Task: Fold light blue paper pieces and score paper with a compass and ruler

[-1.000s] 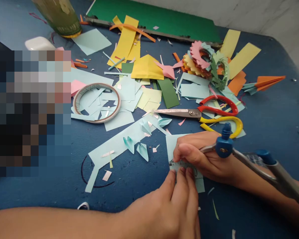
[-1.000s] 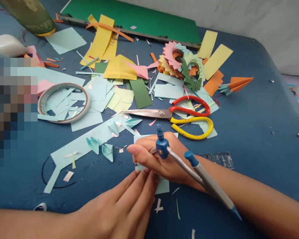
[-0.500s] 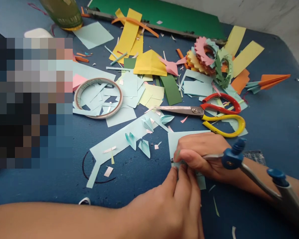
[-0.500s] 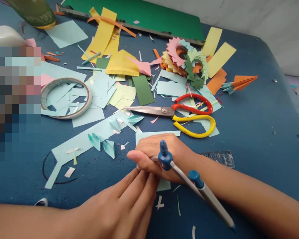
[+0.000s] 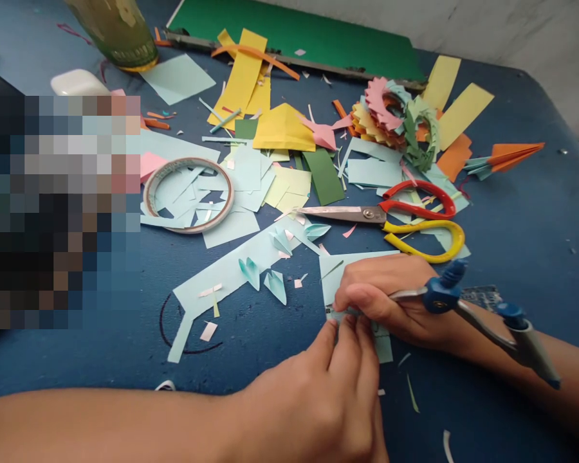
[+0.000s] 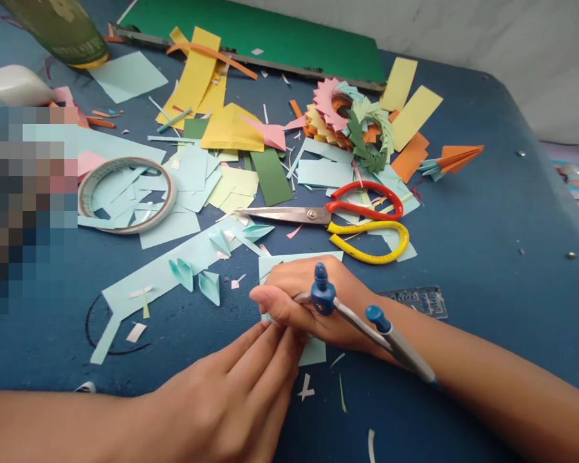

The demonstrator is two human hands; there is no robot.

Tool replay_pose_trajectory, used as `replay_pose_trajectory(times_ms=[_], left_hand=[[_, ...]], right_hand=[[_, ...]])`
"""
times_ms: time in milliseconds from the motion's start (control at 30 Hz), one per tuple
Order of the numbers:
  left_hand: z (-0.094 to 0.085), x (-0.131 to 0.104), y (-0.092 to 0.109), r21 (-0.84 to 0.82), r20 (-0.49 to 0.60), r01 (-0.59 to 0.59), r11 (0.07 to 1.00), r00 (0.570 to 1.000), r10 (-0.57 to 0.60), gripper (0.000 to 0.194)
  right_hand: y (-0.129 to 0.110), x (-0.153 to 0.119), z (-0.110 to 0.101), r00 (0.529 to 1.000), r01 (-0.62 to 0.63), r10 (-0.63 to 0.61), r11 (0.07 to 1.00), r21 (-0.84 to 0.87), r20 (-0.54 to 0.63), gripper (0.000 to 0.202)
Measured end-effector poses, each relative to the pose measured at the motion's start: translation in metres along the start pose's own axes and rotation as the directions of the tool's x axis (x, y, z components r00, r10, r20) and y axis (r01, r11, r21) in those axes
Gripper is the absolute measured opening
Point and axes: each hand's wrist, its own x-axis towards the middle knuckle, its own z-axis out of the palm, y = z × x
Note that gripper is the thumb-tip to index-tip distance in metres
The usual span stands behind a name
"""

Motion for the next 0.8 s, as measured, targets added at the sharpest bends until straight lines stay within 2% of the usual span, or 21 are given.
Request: replay_pose_trajectory(times_ms=[133,400,600,733,800], left_hand=[[0.004,-0.002,-0.003,0.026,-0.067,-0.050,0.998,0.996,0.052,0.032],[0.006,-0.004,-0.001,-0.012,-0.071,-0.010,1.000,0.997,0.009,0.032],[0.006,-0.003,-0.001,-0.024,-0.073,-0.002,1.000,0.997,0.000,0.026],[0.004,-0.002,-0.001,-0.040,-0.056,0.003,0.999,0.998,-0.005,0.024],[0.004,-0.001,-0.001,-0.041,-0.057,0.005,0.999,0.998,-0.007,0.025]], right_hand=[[-0.005,0.003,-0.005,0.996,-0.030,0.036,0.997,-0.073,0.084,0.054],[-0.006,-0.007,-0.001,0.995,-0.087,0.085,0.996,0.034,0.050,0.039],[0.001,-0.011,0.004,1.000,-0.024,0.025,0.997,0.079,-0.008,0.038],[0.002,-0.012,0.003,0.996,-0.089,0.086,0.992,0.091,0.033,0.038],[0.001,-0.012,0.001,0.996,-0.081,0.078,0.992,0.097,0.034,0.037]])
